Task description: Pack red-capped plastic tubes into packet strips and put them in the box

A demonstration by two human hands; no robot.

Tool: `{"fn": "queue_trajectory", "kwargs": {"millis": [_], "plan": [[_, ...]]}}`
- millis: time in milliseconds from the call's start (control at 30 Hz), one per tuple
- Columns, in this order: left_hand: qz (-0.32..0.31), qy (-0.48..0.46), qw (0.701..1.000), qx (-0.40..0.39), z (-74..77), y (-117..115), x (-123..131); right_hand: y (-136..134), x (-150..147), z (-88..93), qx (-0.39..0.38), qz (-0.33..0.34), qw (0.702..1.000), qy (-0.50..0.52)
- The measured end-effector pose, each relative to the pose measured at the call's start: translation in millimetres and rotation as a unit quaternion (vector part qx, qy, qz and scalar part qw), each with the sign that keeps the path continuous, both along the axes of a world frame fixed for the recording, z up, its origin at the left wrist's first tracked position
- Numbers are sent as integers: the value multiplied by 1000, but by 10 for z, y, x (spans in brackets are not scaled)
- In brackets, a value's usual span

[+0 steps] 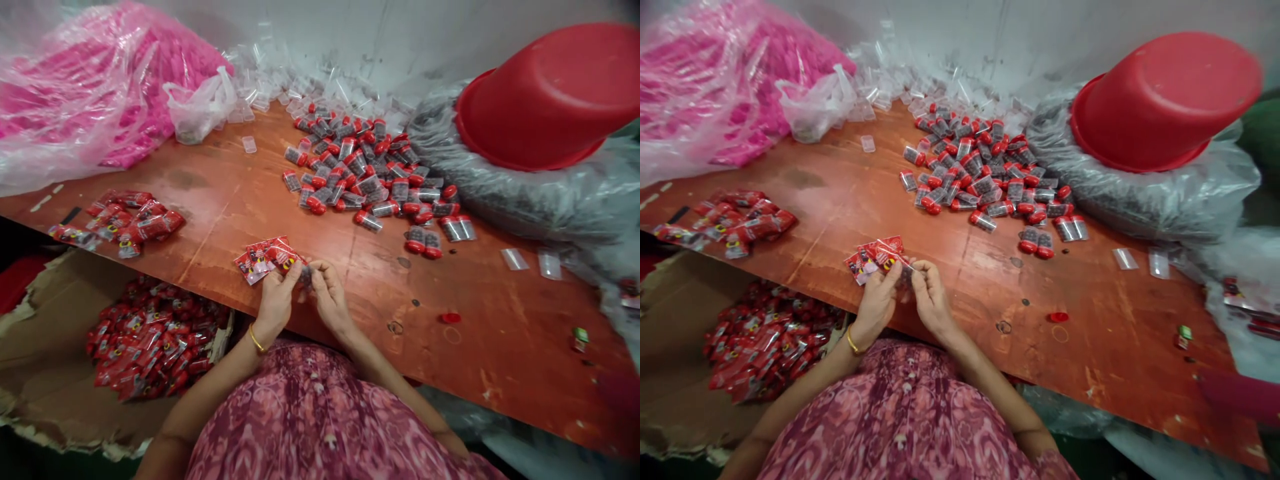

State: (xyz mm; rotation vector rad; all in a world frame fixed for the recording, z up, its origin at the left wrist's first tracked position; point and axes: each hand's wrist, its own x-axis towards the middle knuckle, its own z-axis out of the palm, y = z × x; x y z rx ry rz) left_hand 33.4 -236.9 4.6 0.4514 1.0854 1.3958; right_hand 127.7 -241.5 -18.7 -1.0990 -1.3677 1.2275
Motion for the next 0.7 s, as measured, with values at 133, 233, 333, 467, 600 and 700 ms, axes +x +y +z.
{"fn": "queue_trajectory", "kwargs": {"millis": [133, 233, 333, 467, 600, 700], "plan": [[19, -18, 1000, -18, 96, 17, -152, 35, 70, -8, -10, 64, 996, 58], [5, -8, 1000, -25, 96, -2, -166, 95, 59, -25, 16, 33, 999, 37], [-11, 7, 1000, -26, 61, -38, -106, 150, -17, -32, 51, -30, 998, 12], [-30, 31, 998, -42, 55, -77, -164, 192, -66, 2, 102, -12, 994, -42], [12, 163, 981, -103, 71, -232, -728, 471, 127, 81, 193, 33, 958, -207], [75, 429, 863, -255, 44, -549, -1480, 963, 313, 105, 229, -57, 905, -355]]}}
